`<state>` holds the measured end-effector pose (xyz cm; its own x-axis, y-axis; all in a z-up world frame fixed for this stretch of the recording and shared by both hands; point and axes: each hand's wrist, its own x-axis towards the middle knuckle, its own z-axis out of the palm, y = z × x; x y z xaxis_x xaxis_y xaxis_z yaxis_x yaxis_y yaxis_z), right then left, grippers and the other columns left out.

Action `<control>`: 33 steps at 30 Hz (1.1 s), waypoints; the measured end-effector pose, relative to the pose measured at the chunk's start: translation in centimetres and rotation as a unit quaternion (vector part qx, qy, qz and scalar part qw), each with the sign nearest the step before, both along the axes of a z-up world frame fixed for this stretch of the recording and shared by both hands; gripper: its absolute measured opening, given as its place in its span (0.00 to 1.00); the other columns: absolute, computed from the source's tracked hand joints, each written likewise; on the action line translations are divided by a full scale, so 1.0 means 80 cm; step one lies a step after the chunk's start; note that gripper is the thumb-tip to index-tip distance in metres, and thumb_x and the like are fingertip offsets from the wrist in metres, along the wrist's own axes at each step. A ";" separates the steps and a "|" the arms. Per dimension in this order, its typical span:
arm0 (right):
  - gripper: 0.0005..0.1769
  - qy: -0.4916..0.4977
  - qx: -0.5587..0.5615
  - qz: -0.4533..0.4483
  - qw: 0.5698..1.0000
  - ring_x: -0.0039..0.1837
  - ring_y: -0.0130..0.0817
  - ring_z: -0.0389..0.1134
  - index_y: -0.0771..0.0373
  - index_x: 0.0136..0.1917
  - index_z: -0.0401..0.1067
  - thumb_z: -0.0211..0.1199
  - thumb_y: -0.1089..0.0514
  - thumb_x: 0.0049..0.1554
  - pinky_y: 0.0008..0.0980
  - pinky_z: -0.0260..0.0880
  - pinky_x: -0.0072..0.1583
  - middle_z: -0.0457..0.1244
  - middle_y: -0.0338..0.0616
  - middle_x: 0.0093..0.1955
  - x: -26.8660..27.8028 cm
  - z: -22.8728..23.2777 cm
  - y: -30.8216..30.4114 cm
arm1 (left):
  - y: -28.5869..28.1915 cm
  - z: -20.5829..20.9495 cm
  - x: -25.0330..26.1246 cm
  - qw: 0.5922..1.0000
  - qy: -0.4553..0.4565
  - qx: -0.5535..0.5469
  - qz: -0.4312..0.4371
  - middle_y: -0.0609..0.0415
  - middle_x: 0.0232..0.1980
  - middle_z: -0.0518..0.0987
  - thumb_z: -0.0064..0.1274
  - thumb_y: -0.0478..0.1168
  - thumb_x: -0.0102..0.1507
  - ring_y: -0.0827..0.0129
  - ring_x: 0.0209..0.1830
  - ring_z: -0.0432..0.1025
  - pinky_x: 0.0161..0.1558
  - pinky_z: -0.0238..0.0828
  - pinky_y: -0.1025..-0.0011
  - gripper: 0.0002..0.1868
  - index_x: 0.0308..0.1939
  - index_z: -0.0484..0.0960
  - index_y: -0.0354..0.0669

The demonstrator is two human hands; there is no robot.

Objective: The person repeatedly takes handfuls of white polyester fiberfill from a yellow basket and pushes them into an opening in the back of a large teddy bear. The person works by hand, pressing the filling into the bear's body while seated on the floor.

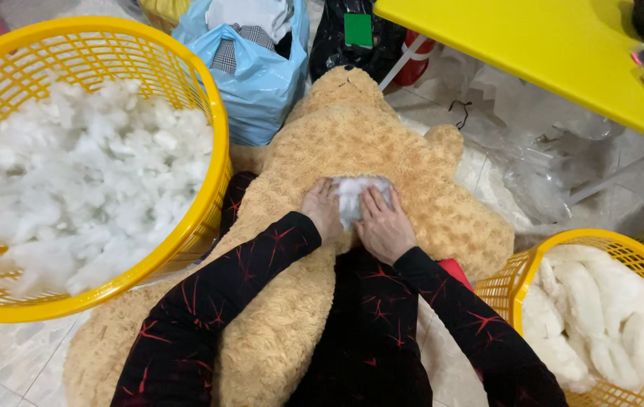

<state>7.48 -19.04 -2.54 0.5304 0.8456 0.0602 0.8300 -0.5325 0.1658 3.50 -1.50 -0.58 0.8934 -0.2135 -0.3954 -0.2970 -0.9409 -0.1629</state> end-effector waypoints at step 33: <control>0.34 -0.104 0.004 -0.047 0.993 0.74 0.47 0.58 0.72 0.72 0.64 0.56 0.53 0.56 0.49 0.54 0.70 0.60 0.55 0.71 0.011 0.009 0.028 | -0.018 0.020 0.036 0.963 0.050 0.264 -0.035 0.42 0.82 0.55 0.34 0.61 0.71 0.53 0.84 0.45 0.78 0.18 0.37 0.40 0.80 0.55 0.37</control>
